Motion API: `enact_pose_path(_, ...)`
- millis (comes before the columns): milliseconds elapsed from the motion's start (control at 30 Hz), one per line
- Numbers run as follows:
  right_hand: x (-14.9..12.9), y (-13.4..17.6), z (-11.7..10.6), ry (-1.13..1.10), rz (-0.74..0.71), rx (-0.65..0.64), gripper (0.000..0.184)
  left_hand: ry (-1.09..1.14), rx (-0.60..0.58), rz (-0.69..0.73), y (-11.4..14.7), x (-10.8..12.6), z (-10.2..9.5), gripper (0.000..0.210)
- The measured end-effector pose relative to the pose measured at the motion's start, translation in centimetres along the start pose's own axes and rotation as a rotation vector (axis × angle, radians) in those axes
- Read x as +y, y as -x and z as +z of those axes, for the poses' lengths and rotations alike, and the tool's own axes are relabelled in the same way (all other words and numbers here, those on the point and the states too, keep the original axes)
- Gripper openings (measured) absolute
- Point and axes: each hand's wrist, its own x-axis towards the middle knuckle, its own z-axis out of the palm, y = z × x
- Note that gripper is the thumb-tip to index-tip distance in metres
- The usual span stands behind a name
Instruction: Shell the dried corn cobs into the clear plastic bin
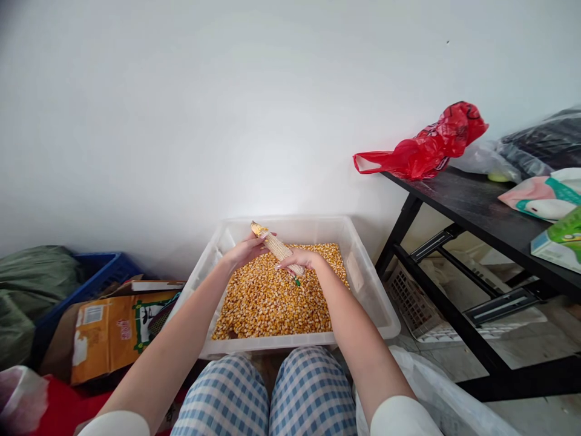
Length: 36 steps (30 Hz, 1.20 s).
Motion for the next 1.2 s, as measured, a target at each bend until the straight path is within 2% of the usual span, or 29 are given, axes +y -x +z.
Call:
enact_pose_path(100,-0.1,0.0,0.0,-0.009,-0.006,0.027,0.034,-0.015,-0.034,0.018,0.4,0.4,0.2,0.032)
enact_pose_path(233,-0.1,-0.6,0.4,0.067,-0.019,0.157,0.037,-0.039,-0.010,0.041,0.3,0.8,0.0,0.042)
enact_pose_path(300,-0.3,-1.0,0.8,0.207,-0.045,0.291,0.037,-0.037,0.097,0.024,-0.2,0.6,-0.2,0.039)
enact_pose_path(400,-0.8,-1.4,1.5,0.510,-0.102,0.536,0.034,-0.028,0.376,-0.014,-1.2,0.0,-0.4,0.040)
enact_pose_path(467,-1.0,-1.5,1.8,0.676,-0.093,0.640,0.032,-0.015,0.493,0.039,-1.7,-0.4,-0.4,0.038)
enact_pose_path(533,-1.1,-1.5,1.8,0.773,-0.065,0.677,0.030,-0.004,0.457,0.125,-1.8,-0.7,-0.3,0.035)
enact_pose_path(600,-0.9,-1.4,1.7,0.812,-0.070,0.678,0.030,-0.010,0.346,0.170,-1.7,-0.7,-0.3,0.034)
enact_pose_path(833,0.4,-1.5,0.8,0.805,-0.164,0.655,0.028,-0.029,0.154,0.144,-0.7,-0.4,0.0,0.033)
enact_pose_path(1067,1.0,-1.9,0.5,0.702,-0.193,0.638,0.032,-0.079,0.106,0.090,0.1,0.1,0.7,0.044)
enact_pose_path(1200,1.2,-2.1,0.7,0.617,-0.207,0.608,0.034,-0.065,0.142,0.063,0.0,-0.1,0.2,0.033)
